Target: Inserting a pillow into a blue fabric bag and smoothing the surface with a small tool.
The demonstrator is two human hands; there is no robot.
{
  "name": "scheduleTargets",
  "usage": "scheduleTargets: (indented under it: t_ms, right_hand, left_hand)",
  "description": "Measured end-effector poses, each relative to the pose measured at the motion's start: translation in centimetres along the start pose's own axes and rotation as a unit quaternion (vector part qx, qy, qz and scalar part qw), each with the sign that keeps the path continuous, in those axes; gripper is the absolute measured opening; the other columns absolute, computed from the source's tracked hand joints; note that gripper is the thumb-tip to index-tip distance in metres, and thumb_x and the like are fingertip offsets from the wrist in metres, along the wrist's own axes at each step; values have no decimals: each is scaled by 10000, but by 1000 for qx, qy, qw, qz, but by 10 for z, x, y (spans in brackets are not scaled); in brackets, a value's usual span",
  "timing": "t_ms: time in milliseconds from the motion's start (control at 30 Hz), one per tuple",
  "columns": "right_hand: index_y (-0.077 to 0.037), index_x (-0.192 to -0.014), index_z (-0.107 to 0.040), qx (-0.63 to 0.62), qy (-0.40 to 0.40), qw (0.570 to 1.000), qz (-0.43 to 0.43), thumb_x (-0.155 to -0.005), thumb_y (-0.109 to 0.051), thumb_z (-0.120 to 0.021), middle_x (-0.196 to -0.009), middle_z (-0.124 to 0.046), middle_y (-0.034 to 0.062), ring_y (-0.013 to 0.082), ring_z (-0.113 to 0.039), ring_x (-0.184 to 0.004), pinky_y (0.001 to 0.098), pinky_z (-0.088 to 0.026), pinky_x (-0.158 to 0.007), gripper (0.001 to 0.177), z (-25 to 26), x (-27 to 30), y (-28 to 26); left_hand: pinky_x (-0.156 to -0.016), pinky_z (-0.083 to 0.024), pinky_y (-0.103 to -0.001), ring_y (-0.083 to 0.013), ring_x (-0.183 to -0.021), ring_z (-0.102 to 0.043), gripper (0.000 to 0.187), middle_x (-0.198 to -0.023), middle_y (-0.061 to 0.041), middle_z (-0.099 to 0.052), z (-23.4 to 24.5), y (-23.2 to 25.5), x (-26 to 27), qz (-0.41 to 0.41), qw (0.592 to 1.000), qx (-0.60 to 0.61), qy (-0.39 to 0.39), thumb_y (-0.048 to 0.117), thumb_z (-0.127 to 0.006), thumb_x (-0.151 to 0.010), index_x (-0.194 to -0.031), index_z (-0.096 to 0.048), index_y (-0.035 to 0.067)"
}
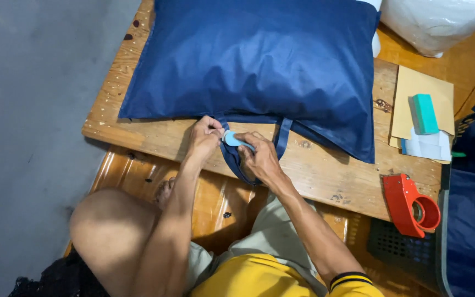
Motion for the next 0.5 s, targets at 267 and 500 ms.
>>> scheduleTargets:
  t_ms: [267,500]
  right_hand:
    - [-232,-1109,-709,134,-98,985,-38,-951,-191,-571,-868,-631,120,406,-697,-875,525,-577,-768,214,5,40,-30]
    - [-301,-1247,-681,126,-28,991,-35,-958,-196,-608,-879,-618,62,338,-702,-879,462,-589,-786,316,19,72,-38]
  left_hand:
    - [-700,-521,-216,-101,-770,-674,131,-924,-40,-781,-2,11,18,7,997,37,61,153,-671,-927,-1056,-658,168]
    - [-777,-556,-274,-127,-824,-706,437,-913,17,-757,-12,36,53,-17,999,-43,18,247,-735,-900,-1261,-491,222]
Point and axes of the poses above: each hand's wrist, its own x-axis away from the middle knuckle, its own z-axis out of the back of the hand, y = z × x, the point moved 4 cm from there along -x, towards the middle knuckle
